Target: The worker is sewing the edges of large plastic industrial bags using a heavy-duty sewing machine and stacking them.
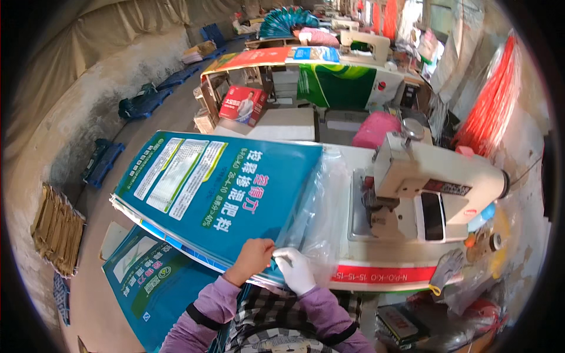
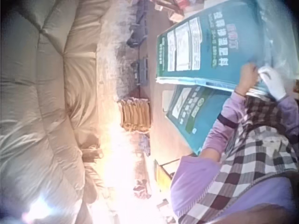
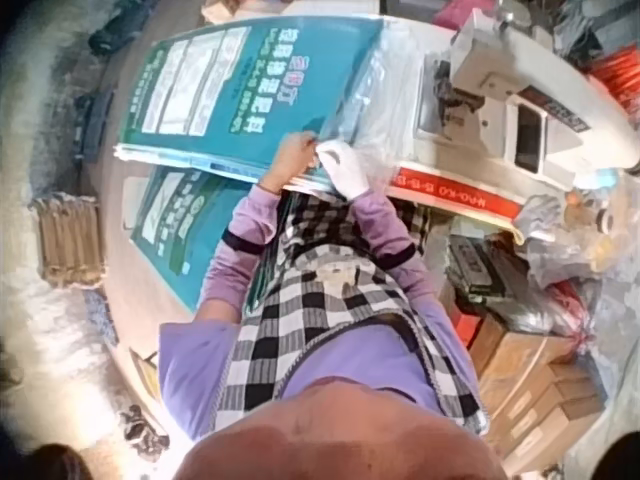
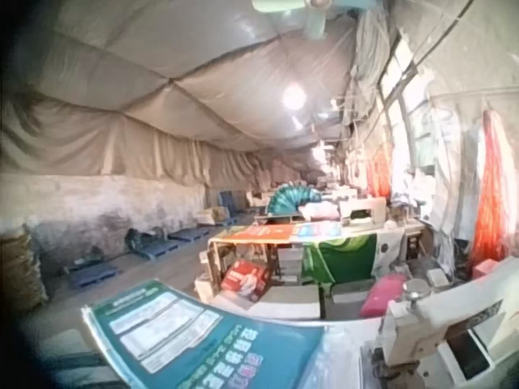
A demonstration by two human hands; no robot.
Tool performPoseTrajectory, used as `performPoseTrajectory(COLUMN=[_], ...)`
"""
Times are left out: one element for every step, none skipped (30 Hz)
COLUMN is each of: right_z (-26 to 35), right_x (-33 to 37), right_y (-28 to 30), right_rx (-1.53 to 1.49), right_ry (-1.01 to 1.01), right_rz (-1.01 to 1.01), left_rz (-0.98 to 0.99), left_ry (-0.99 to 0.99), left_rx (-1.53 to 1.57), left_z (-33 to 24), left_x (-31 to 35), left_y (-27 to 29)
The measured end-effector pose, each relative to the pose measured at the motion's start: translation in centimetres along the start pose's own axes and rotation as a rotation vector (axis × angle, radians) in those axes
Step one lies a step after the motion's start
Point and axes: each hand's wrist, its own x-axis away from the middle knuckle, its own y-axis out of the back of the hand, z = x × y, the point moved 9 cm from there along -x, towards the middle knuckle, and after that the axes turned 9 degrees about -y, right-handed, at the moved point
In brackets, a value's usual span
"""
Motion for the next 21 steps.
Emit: performPoseTrajectory(right_z=[1.0,3.3,5.2,5.7,5.5,6.2,7.0,7.0,6.9,6.1,5.4,2.5,3.7,4.5,3.9,4.0,4.1,4.2,6.4,7.8,5.7], right_x=[0.0,-0.1,0.1,-0.1,0.0,0.3,0.7,1.0,0.9,0.4,0.1,-1.3,-1.8,-0.5,0.1,2.4,4.8,3.5,-1.1,-4.9,-8.9], right_y=[-0.3,-0.9,-1.2,-1.1,-0.5,-1.1,-1.7,-2.3,-2.0,-2.2,-2.3,-1.8,-2.4,-5.9,-8.5,-11.9,-13.7,-12.9,-11.2,-7.9,-1.1], right_rx=[-0.013,0.100,0.223,0.335,0.345,0.417,0.487,0.507,0.509,0.312,0.113,-0.179,-0.168,0.651,1.474,1.346,1.206,1.213,1.016,0.812,0.840], right_ry=[-0.020,0.086,0.191,0.244,0.228,0.311,0.397,0.390,0.396,0.335,0.272,-0.097,-0.080,0.100,0.288,0.349,0.398,0.394,0.412,0.407,0.372], right_rz=[0.002,0.043,0.078,0.109,0.093,0.117,0.144,0.182,0.184,0.355,0.524,0.541,0.542,0.678,0.734,0.992,1.243,1.239,0.889,0.553,0.009], left_rz=[0.017,-0.069,-0.156,-0.162,-0.138,-0.095,-0.056,0.033,0.026,0.056,0.082,-0.047,-0.163,-0.232,-0.259,-0.224,-0.208,-0.223,-0.249,-0.277,-0.305], left_ry=[0.016,0.158,0.298,0.389,0.388,0.453,0.515,0.396,0.393,0.345,0.298,0.156,-0.061,-0.048,-0.021,0.042,0.020,0.031,0.025,0.037,0.106], left_rx=[-0.003,0.306,0.622,0.893,0.903,0.848,0.791,0.557,0.558,0.500,0.440,0.199,-0.105,-0.164,-0.242,-0.359,-0.443,-0.438,-0.446,-0.415,-0.442], left_z=[1.3,3.8,5.3,4.2,3.4,3.5,3.9,3.9,3.1,1.5,0.5,0.6,-2.7,-4.9,-5.6,-6.1,-6.5,-6.7,-6.2,-6.8,-5.0], left_x=[0.5,1.2,1.7,1.2,0.6,0.7,1.0,0.6,1.0,1.4,1.6,2.6,3.3,4.6,6.7,9.0,11.2,13.2,15.5,17.0,19.7], left_y=[-0.1,0.2,-0.3,-0.6,-0.7,-0.5,-0.3,0.0,0.6,1.8,2.7,4.6,7.0,8.6,9.6,10.1,10.3,10.8,11.2,12.1,12.3])
